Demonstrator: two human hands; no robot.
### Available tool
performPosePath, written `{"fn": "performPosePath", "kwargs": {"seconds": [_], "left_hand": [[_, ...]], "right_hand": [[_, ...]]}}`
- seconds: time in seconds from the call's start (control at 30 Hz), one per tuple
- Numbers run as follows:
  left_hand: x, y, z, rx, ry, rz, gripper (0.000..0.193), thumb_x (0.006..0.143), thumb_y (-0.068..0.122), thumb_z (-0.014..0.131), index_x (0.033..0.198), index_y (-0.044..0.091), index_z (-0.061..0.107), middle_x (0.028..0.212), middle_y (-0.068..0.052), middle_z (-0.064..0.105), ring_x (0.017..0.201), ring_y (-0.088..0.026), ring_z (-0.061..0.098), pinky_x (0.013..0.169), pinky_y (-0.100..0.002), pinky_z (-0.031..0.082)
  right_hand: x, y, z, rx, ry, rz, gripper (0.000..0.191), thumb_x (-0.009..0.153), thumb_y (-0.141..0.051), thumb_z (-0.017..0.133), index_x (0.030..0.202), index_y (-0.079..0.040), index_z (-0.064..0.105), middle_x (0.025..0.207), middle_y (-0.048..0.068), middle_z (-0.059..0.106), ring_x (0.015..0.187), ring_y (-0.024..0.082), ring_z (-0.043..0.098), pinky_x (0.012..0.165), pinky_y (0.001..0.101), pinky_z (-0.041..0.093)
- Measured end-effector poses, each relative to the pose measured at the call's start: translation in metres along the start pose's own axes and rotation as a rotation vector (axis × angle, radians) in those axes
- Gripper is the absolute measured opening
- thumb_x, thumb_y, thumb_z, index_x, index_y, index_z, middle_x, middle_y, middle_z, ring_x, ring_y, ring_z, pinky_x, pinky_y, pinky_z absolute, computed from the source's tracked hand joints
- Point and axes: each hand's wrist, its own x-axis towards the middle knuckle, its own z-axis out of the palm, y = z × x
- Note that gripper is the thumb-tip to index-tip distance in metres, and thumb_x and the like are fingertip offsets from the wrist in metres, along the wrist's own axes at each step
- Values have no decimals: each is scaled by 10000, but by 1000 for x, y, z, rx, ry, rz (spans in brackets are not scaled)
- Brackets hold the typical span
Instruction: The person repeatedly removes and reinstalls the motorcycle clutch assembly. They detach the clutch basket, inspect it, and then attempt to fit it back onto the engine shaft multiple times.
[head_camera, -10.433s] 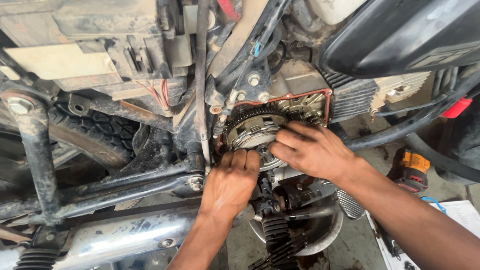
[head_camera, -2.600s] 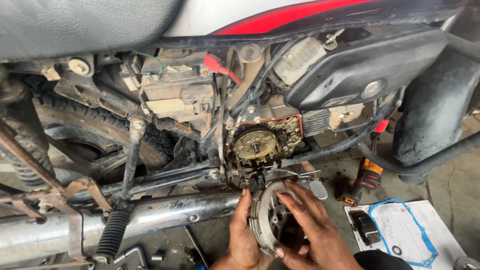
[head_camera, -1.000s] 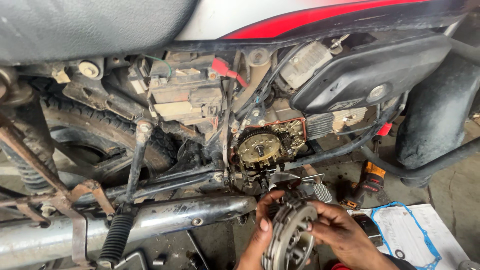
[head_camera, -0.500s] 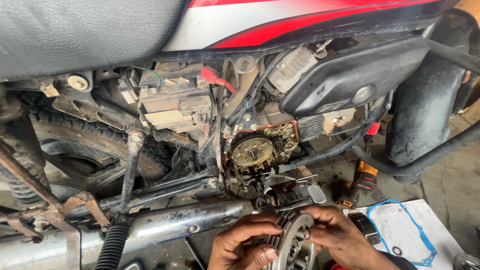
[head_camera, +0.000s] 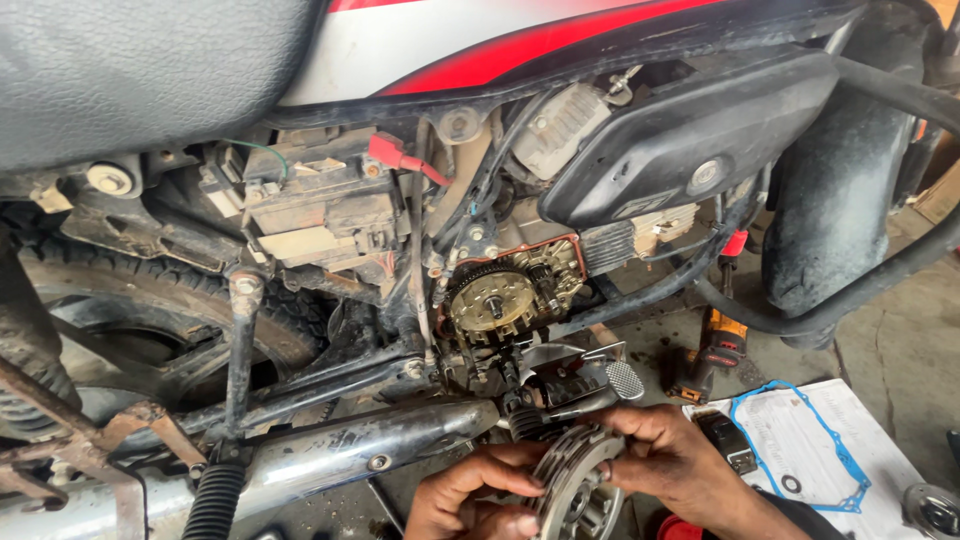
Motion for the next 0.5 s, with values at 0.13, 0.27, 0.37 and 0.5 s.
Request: {"fn": "performPosePath", "kwargs": {"seconds": [0.13,0.27,0.37,0.5], "left_hand": [[-2,5,-1,17,134,-146,403,842,176,792,1211,28,733,1074,-177,755,923,-228,742,851,-387,600],[0,7,-3,156,15,-182,408,885,256,788,1226,33,767,984,-108,728,813,-137,672,731,-296,545],[1,5,-4,206,-63,-129,361,895,237,804,1168,1,793,984,-99,712,825,-126,646,736,-265,520],[-1,-1,-4,73,-9,-148,298,866,174,844,1082,-25,796,992,-112,699,843,-144,655,742,-266,521]], "right_hand": [[-4,-9,9,-48,-23,12,357,821,-25,790,1175,19,779,739,-28,664,595,13,477,497,203,370],[-9,-24,16,-164,-211,-48,373,831,-56,762,1192,33,758,897,14,775,783,44,638,685,232,516],[-10,-34,20,-219,-219,51,423,794,-94,769,1206,2,768,799,20,753,676,63,604,588,253,472],[-11,-41,23,-229,-214,-5,416,770,-81,753,1173,22,766,780,47,769,680,78,642,631,258,535]]}}
